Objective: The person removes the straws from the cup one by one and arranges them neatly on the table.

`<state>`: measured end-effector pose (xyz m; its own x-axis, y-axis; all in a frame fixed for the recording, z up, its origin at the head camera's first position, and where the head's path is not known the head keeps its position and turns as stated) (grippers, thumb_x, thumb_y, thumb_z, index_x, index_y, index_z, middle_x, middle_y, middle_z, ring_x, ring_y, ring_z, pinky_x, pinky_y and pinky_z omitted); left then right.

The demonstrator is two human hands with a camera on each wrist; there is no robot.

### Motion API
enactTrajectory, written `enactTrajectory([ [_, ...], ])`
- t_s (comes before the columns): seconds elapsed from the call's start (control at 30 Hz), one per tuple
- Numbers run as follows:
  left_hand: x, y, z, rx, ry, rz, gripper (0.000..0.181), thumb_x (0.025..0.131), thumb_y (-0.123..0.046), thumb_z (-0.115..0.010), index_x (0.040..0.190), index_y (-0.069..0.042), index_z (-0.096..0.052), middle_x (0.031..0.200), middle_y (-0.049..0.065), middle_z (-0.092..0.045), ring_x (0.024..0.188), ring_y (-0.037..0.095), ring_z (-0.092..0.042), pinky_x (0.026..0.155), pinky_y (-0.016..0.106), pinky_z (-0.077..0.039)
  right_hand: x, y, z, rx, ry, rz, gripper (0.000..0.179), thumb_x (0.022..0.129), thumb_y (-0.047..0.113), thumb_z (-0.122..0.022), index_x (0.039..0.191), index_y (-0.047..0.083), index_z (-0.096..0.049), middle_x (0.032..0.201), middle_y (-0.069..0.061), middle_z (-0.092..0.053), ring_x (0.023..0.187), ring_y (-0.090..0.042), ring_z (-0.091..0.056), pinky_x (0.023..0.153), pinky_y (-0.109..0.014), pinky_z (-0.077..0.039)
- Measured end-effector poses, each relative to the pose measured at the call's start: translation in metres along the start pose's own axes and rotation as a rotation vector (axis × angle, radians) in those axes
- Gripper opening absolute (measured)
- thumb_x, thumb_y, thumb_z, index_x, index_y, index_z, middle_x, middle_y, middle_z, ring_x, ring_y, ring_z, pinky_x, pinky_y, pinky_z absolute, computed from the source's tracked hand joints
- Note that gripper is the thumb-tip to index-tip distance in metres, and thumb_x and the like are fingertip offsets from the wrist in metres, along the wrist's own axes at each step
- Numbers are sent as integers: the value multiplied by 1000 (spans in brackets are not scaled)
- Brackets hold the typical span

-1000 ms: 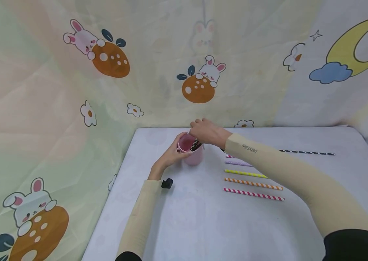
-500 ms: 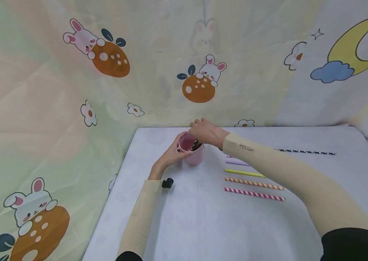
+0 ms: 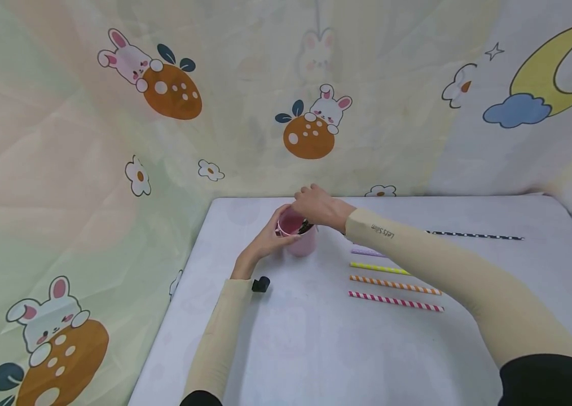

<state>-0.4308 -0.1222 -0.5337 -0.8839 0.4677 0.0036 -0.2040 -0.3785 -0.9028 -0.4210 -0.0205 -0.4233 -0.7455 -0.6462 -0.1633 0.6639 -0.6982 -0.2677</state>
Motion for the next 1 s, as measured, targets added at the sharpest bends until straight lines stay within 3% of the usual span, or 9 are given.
enactTrajectory([
  [0.23,1,-1,1,-1,-10,-15,89,86,-33,-80,154,-42,-23,153,-2,-39,136,24,-44,109,49,-43,-1,-1,3,-18,-17,5,33,93,16,-73,125,14,-70,121,-9,-70,112,-28,-62,103,-46,-50],
  [0.57,2,2,-1,-7,10,35,94,87,-32,-79,157,-39,-18,157,0,-34,142,26,-38,113,51,-39,-6,-2,11,-47,-54,6,25,93,16,-72,117,13,-73,115,-9,-71,108,-27,-63,98,-44,-52],
  [0.87,1,1,0,0,-9,2,89,85,-38,-81,153,-44,-24,153,-3,-40,138,23,-43,111,50,-42,-17,-9,19,-18,-59,16,31,87,24,-80,115,13,-73,112,-9,-70,106,-28,-62,98,-44,-52],
  [1.0,1,1,0,3,-11,4,91,84,-39,-81,153,-42,-24,153,-2,-40,138,23,-42,112,51,-41,-22,-14,25,-17,-97,21,22,90,19,-76,111,13,-75,107,-9,-70,102,-29,-62,93,-44,-52],
])
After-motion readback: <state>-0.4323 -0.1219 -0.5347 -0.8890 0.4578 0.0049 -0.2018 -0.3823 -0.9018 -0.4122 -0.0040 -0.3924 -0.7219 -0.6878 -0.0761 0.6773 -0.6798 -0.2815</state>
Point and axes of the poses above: each hand's wrist, its own x-axis towards the middle knuckle, its own z-axis out of the back of the hand, y = z × x, the point moved 8 cm from there along x, towards the middle knuckle
